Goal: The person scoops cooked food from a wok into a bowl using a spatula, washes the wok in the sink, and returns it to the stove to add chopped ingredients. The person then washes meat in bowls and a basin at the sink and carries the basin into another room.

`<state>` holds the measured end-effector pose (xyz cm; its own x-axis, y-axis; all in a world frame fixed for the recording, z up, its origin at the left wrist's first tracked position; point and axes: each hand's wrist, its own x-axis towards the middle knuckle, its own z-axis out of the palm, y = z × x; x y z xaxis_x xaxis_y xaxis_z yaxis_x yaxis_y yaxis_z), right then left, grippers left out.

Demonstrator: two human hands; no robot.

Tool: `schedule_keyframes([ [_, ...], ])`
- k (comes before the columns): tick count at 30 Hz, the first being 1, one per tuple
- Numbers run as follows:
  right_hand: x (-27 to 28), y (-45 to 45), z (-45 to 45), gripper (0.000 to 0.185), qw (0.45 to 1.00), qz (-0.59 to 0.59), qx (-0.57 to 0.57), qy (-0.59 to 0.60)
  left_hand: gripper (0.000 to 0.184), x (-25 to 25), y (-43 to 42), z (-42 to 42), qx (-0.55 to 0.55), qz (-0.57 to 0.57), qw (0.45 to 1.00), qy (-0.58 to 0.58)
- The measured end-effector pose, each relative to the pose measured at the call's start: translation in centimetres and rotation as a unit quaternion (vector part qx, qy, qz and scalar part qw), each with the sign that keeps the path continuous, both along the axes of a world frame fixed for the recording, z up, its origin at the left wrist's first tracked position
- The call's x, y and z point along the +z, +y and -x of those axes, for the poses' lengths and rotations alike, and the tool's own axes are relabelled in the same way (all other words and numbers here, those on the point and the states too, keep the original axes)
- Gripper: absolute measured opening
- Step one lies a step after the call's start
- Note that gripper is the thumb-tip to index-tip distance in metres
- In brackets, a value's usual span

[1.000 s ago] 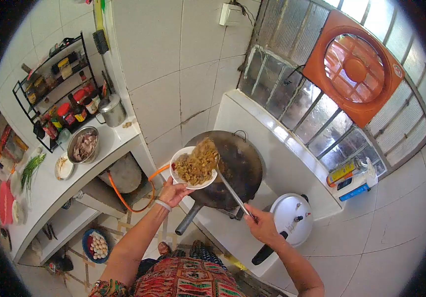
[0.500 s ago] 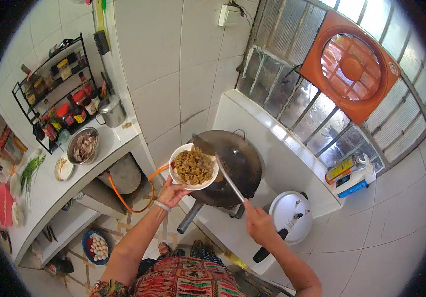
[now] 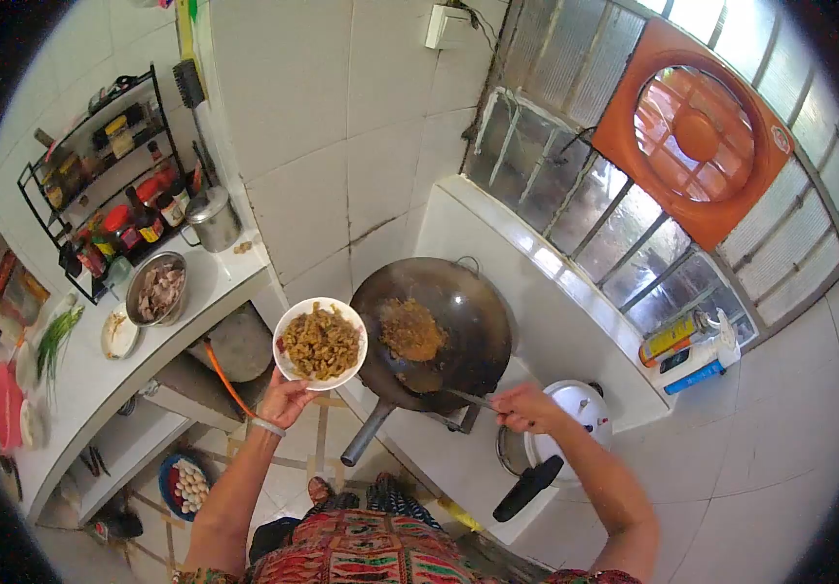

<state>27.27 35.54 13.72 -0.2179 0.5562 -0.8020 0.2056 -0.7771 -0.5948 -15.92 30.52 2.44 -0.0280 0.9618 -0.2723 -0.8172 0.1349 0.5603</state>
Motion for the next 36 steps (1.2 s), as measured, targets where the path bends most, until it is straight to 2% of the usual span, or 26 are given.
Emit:
schedule_keyframes([
  [1,-1.3,-0.1,0.7,0.034,1.000,0.001,-0.012,0.015,0.072,0.2,-0.2,0.2,0.006,0.002,1.000,-0.001],
  [3,-5.6,-0.2,3.8,0.033,0.994,-0.043,-0.103,0.002,0.073,0.4,-0.5,0.5,0.018,0.007,1.000,-0.003],
  [6,-10.8,0.3,6.8,0.033,0.973,-0.140,-0.155,0.103,0.073,-0.3,-0.6,0.8,0.001,0.002,1.000,0.002],
  [11,-12.5,0.4,7.6,0.036,0.954,-0.216,-0.182,0.104,0.073,-0.6,-0.1,0.1,-0.020,0.017,1.000,-0.009],
  [15,-10.4,-0.9,6.3,0.035,0.946,-0.262,-0.179,0.073,0.072,-1.1,1.0,-1.7,-0.041,0.003,0.999,-0.022],
  [18,-6.1,-2.5,5.3,0.035,0.943,-0.301,-0.144,0.017,0.069,-1.2,2.3,-3.1,-0.050,0.017,0.998,-0.034],
  [22,-1.3,-4.8,4.0,0.038,0.927,-0.364,-0.091,0.015,0.070,-1.1,3.6,-4.9,-0.066,0.034,0.996,-0.050],
  [25,2.4,-6.8,4.0,0.033,0.929,-0.366,-0.042,-0.039,0.070,-1.0,4.5,-6.3,-0.061,0.035,0.994,-0.085],
  [28,1.2,-8.0,3.7,0.033,0.888,-0.456,0.009,-0.057,0.073,-1.1,5.4,-7.0,-0.068,0.034,0.993,-0.091],
  [31,0.5,-9.0,3.8,0.032,0.877,-0.467,0.048,-0.105,0.071,-0.4,5.8,-7.4,-0.072,0.040,0.993,-0.086],
  [34,3.5,-9.8,5.2,0.033,0.778,-0.567,0.157,-0.221,0.070,0.3,5.7,-7.6,-0.070,0.022,0.995,-0.064],
  [36,4.2,-9.8,5.8,0.035,0.721,-0.622,0.165,-0.255,0.069,0.4,5.5,-7.3,-0.072,0.013,0.995,-0.062],
])
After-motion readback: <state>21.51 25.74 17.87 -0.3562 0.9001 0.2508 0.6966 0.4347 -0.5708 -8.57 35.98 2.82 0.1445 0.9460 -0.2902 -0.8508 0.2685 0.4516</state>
